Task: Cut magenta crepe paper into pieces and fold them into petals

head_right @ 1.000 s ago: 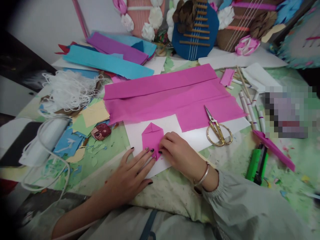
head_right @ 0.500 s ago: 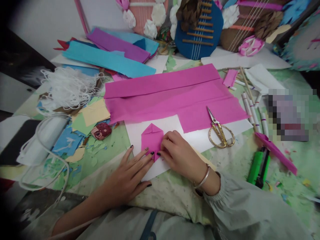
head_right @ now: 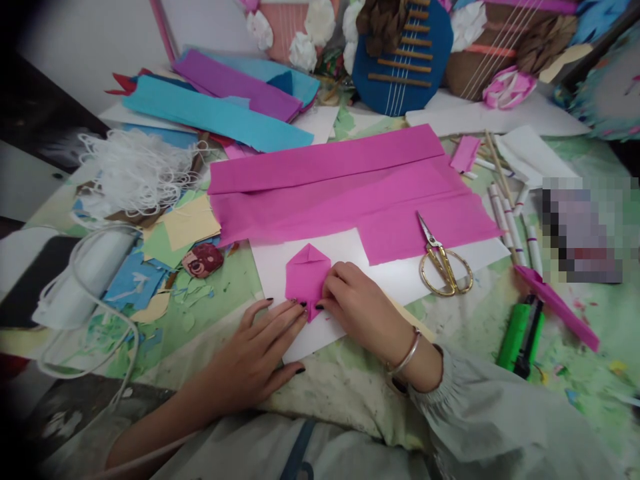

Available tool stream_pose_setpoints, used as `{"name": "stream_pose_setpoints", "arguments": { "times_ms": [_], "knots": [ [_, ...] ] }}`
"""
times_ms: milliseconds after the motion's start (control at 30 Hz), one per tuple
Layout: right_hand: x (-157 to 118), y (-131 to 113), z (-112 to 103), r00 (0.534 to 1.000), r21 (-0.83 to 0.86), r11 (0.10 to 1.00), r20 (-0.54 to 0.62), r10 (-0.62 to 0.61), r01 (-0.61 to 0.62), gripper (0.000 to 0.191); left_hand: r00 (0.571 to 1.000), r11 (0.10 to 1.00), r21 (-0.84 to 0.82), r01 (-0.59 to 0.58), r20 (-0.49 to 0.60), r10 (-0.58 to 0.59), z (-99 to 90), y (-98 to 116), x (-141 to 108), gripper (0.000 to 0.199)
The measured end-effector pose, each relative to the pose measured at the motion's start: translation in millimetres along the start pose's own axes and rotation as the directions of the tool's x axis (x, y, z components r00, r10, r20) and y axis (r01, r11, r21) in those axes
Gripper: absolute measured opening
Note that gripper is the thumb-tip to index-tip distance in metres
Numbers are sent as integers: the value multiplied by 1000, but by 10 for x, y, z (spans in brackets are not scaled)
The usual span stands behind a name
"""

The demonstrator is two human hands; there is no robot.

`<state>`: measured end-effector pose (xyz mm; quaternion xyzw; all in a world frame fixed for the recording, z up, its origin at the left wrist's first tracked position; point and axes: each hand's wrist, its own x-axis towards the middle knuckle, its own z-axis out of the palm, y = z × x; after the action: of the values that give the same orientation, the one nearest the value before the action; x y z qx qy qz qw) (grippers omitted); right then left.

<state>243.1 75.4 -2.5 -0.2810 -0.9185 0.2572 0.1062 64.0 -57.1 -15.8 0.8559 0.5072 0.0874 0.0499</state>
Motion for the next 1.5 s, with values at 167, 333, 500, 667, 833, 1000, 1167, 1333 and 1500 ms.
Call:
{"name": "stream_pose_setpoints", "arguments": {
  "times_ms": [167, 333, 500, 667, 833, 1000, 1167, 1333, 1500],
  "knots": [
    [4, 1, 10, 1000, -6, 1000, 10, 4, -4, 10, 1000, 1000, -15, -10, -9, 10, 7, -9, -10, 50],
    [-3, 8, -4, 1000, 13, 1000, 8, 3, -3, 11, 1000, 1000, -11, -14, -11, 13, -2, -6, -7, 49],
    [-26, 22, -4, 1000, 49, 999, -1, -3, 3, 9, 1000, 1000, 4, -10, -17, 10, 3, 1, 0, 53],
    [-32, 22, 20, 1000, 71, 997, -26, 17, -15, 10, 1000, 1000, -1, -12, 0, 12, 18, 5, -7, 56],
    [-13, 18, 46, 998, 73, 997, -42, 42, -39, 11, 1000, 1000, -7, -7, -3, 7, 22, -2, 5, 56],
    [11, 20, 46, 997, 58, 996, -36, 75, -73, 12, 1000, 1000, -24, -5, -13, 4, 21, -2, 26, 58],
    [0, 9, 27, 995, 71, 994, -31, 91, -89, 12, 1000, 999, -46, 12, -5, -12, 14, 1, 45, 61],
    [-18, 14, 36, 997, 50, 996, -35, 72, -70, 11, 999, 994, -109, 17, -46, -23, 18, -6, 19, 58],
    [3, 17, 45, 998, 37, 998, -26, 59, -58, 11, 952, 913, -376, 161, -185, -244, -6, -68, 87, 37]
  ]
}}
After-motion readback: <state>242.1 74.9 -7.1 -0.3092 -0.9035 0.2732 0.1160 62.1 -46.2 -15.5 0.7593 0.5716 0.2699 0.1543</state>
